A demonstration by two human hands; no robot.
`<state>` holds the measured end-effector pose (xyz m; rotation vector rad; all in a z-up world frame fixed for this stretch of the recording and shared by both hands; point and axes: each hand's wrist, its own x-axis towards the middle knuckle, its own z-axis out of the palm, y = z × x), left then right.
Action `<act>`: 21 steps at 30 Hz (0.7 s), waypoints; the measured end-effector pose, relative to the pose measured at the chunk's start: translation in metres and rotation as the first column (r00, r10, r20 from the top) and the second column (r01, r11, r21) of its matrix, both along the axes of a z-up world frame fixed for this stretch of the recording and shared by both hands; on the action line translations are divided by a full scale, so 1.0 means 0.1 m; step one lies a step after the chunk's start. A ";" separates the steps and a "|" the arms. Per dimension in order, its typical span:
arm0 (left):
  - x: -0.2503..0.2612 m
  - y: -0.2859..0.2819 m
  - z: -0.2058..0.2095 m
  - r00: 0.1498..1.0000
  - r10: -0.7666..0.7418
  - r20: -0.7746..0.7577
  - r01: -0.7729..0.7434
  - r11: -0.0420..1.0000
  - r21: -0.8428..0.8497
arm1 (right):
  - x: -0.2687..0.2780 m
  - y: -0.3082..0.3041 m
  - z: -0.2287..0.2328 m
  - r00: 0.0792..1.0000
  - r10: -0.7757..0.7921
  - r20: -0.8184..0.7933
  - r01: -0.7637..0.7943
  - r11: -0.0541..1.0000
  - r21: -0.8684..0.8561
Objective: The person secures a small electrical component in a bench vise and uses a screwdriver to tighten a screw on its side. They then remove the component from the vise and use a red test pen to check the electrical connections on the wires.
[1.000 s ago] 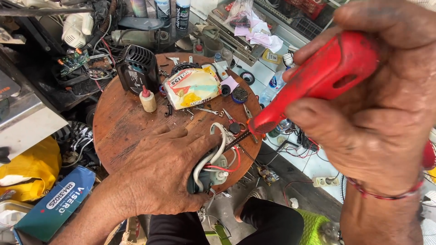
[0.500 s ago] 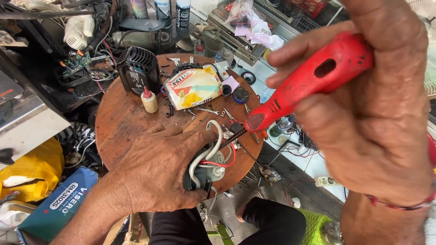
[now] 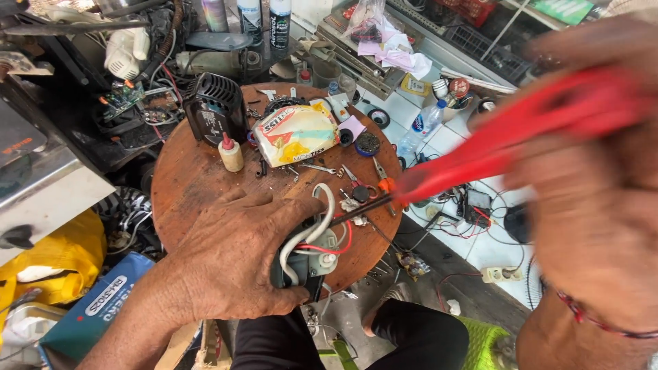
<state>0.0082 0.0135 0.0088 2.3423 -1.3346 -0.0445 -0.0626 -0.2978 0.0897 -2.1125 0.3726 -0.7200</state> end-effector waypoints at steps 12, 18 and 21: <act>-0.03 0.11 0.05 0.996 -0.088 0.027 0.091 0.982 -0.168 | 0.42 0.45 -2.85 0.999 -0.032 0.028 0.006 0.755 0.655; -0.04 0.07 0.04 0.996 -0.084 0.011 0.084 0.953 -0.290 | 0.76 0.53 -3.35 0.922 0.270 -0.279 -0.153 0.912 0.380; -0.02 0.06 0.02 0.995 -0.097 -0.025 0.086 0.954 -0.288 | 0.78 0.48 -3.34 0.851 0.296 -0.434 -0.267 0.955 0.127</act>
